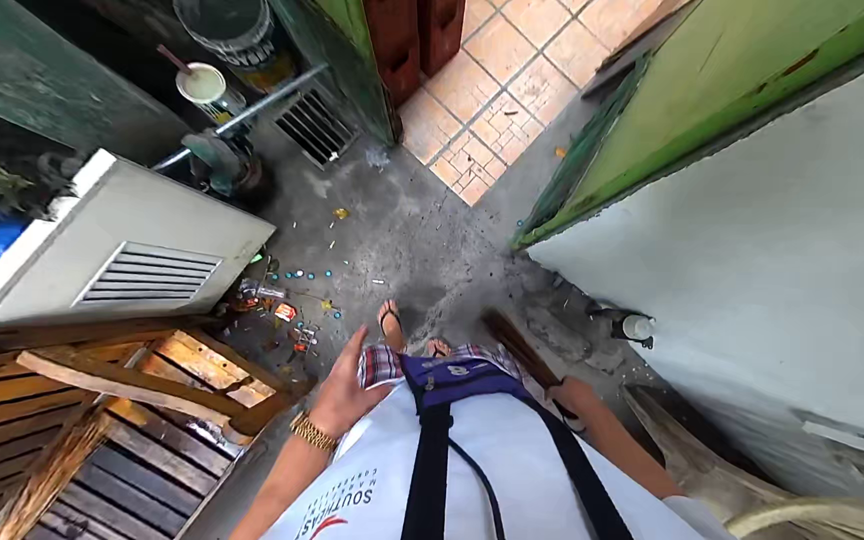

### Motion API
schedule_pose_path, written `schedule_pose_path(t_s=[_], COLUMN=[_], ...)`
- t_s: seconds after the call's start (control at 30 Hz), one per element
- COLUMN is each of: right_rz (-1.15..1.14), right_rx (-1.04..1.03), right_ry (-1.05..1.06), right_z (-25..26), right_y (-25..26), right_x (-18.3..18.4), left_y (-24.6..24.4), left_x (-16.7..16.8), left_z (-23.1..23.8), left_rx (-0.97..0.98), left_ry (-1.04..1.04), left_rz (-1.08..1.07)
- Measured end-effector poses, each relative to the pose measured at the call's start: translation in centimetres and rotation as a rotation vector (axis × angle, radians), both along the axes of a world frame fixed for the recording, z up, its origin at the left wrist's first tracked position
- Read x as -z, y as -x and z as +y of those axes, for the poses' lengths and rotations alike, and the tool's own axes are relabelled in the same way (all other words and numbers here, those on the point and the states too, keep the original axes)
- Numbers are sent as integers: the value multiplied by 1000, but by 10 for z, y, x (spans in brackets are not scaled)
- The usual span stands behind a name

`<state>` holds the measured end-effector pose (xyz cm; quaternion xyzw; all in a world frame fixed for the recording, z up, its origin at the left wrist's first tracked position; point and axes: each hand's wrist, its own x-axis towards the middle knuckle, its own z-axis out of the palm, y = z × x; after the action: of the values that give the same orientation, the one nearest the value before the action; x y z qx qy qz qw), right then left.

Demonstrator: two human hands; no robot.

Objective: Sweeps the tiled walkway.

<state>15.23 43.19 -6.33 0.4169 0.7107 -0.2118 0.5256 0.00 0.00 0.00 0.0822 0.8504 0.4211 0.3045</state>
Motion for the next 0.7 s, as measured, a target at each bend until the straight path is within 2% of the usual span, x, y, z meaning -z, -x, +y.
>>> schedule_pose_path(t_s=[0.1,0.2,0.27,0.37,0.47,0.57,0.63,0.7], right_rz=[134,225,293,401,464,486,460,388], right_rx=[50,103,156,244,439,671,771,711], right_ry=[-10,-4,4,5,4,7,17,73], right_z=[-7,-22,-29,-31,-36,-60,-101,-157], right_y=[36,82,113,163,215,282,329,365], right_x=[7,16,28,58,116,186,223,242], left_y=[50,85,109,144,173,184,179,174], left_x=[-5,4,25,75,122,151,156,158], left_z=[43,64,66,57,20,-38,-80,-110], left_rx=[317,538,609,676,680,600,503,406], left_ry=[-124,-145,-240,-404,-399,-299,-233,-199], left_rz=[177,281,267,222,151,48,-16,-58])
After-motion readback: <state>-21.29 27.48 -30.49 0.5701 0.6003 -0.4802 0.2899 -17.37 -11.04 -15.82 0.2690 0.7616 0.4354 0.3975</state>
